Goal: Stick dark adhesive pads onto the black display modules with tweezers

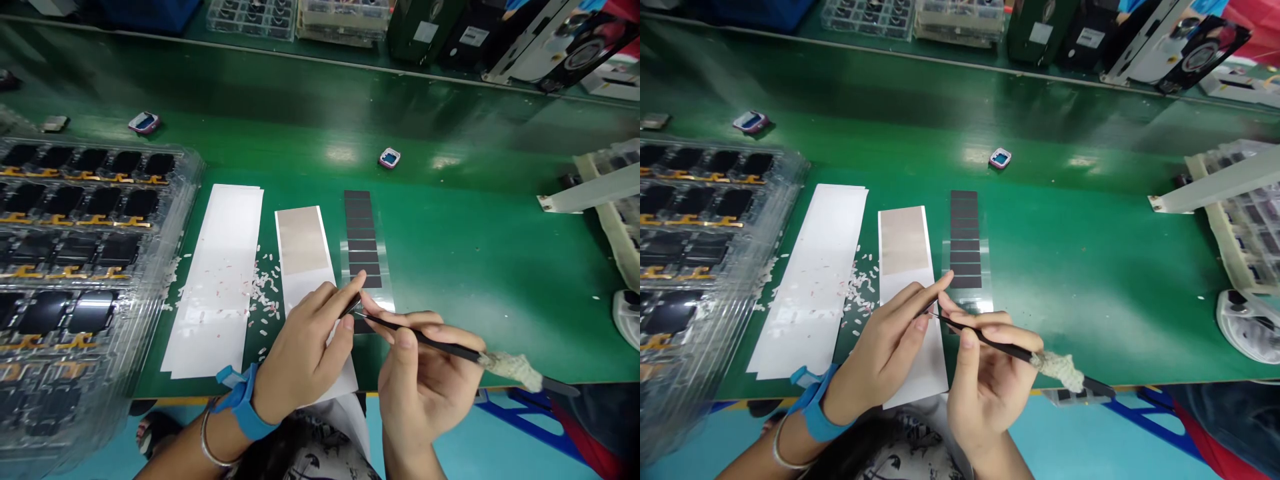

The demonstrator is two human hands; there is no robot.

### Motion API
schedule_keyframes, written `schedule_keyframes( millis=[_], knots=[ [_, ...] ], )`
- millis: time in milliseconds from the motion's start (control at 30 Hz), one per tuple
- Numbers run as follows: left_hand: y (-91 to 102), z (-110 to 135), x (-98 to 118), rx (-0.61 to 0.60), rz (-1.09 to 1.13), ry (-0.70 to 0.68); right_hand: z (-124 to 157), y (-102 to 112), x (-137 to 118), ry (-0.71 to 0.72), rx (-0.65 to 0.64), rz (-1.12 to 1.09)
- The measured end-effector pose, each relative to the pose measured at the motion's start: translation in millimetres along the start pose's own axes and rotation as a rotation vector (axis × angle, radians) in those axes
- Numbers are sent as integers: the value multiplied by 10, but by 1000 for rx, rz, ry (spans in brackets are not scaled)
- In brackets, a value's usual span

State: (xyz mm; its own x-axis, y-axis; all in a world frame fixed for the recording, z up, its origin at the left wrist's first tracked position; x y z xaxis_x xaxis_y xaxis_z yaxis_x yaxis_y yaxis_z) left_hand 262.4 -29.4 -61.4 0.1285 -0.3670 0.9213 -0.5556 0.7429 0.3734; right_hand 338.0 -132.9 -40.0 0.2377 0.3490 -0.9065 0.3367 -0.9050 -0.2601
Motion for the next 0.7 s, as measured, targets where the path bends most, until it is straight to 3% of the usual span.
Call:
schedule_keyframes(
  millis=[700],
  knots=[
    [-21, -5, -21, -3, -22, 10, 13, -9, -2, 35, -4, 48]
  ],
)
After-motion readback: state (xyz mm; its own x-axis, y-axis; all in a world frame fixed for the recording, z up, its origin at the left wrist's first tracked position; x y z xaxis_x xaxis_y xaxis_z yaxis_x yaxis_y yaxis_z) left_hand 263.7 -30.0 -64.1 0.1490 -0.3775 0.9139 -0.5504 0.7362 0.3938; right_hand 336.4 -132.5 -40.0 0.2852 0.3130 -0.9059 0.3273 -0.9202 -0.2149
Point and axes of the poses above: each hand's wrist, its own z-axis away from the middle knuckle, its own y-axis out of the back of the hand, x = y × z, the point moved 8 cm from there along -z, towards the middle knuckle, and after that the axes turned 8 degrees about x, right-handed, at the moved point
